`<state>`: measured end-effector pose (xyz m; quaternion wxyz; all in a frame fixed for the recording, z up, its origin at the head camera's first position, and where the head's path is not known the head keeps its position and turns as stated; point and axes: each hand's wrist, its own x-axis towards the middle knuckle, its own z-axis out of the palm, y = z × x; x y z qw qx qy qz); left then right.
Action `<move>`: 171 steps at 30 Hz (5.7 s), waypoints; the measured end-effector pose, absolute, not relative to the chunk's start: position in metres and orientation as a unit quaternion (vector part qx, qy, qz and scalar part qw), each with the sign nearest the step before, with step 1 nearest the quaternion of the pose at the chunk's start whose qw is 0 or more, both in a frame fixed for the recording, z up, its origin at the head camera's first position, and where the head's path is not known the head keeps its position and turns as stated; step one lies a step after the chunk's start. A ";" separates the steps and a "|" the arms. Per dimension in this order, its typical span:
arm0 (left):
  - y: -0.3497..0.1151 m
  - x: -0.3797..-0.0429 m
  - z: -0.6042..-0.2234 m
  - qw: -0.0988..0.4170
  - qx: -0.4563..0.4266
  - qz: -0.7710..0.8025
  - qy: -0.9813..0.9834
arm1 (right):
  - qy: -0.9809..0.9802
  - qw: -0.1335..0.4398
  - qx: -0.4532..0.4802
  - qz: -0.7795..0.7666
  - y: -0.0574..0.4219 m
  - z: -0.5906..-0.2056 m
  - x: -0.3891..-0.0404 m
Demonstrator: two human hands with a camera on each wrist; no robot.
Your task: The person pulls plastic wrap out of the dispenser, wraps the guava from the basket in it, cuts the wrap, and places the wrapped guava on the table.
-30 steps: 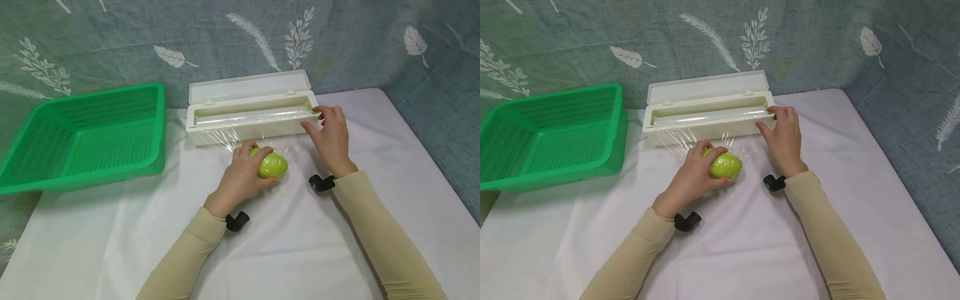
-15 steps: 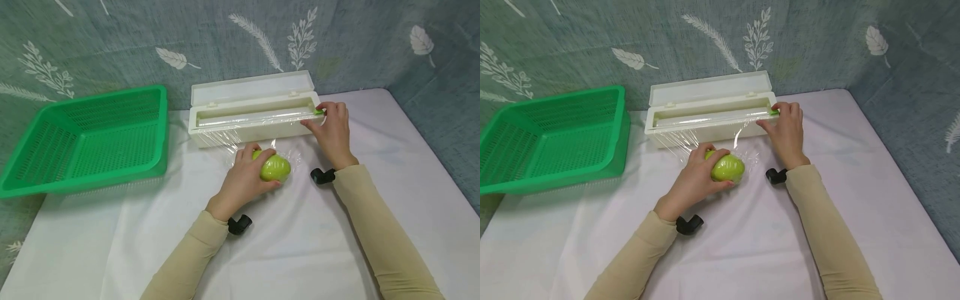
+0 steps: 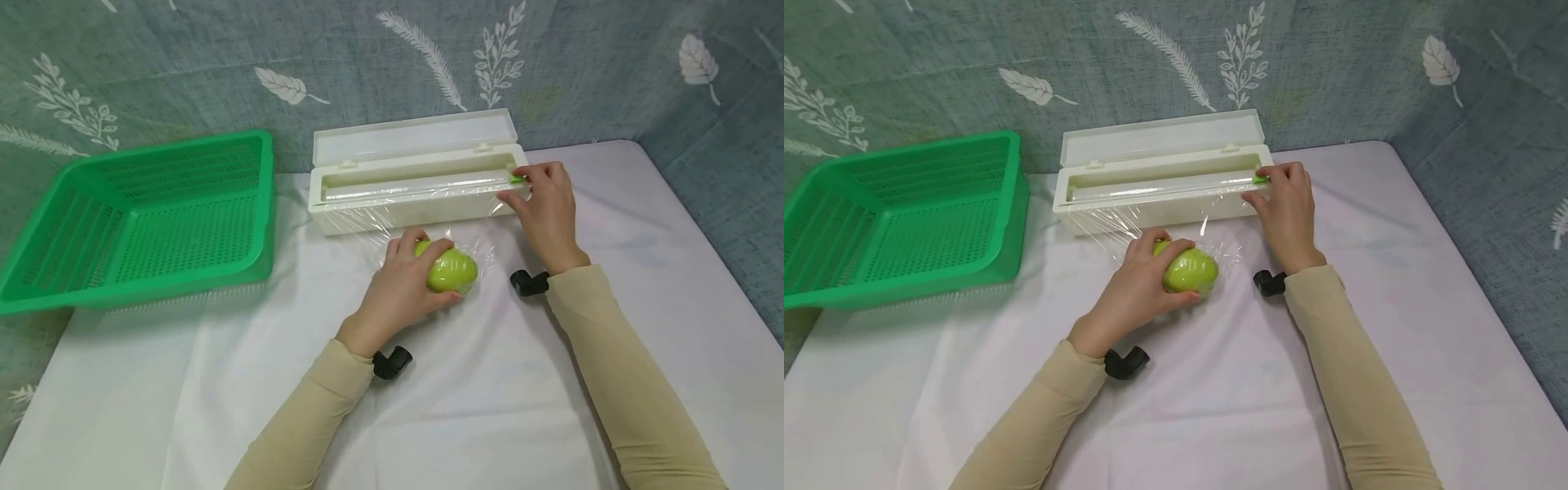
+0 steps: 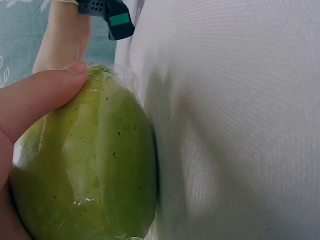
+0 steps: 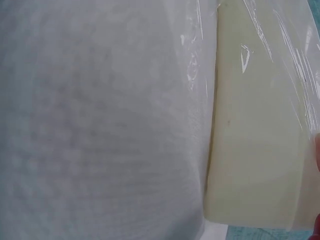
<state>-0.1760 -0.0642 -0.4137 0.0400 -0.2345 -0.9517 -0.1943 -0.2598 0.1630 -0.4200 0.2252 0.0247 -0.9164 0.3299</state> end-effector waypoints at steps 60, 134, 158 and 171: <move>-0.076 -0.168 -0.412 0.025 -0.240 -0.201 -0.949 | -0.969 0.029 0.158 0.188 0.146 -0.381 -0.267; -0.078 -0.167 -0.413 0.038 -0.249 -0.177 -0.951 | -0.965 0.045 0.218 0.143 0.130 -0.366 -0.274; -0.078 -0.167 -0.410 0.043 -0.250 -0.179 -0.951 | -0.964 0.050 0.222 0.134 0.119 -0.364 -0.274; -0.079 -0.163 -0.410 0.035 -0.245 -0.185 -0.951 | -0.965 0.050 0.218 0.137 0.112 -0.365 -0.271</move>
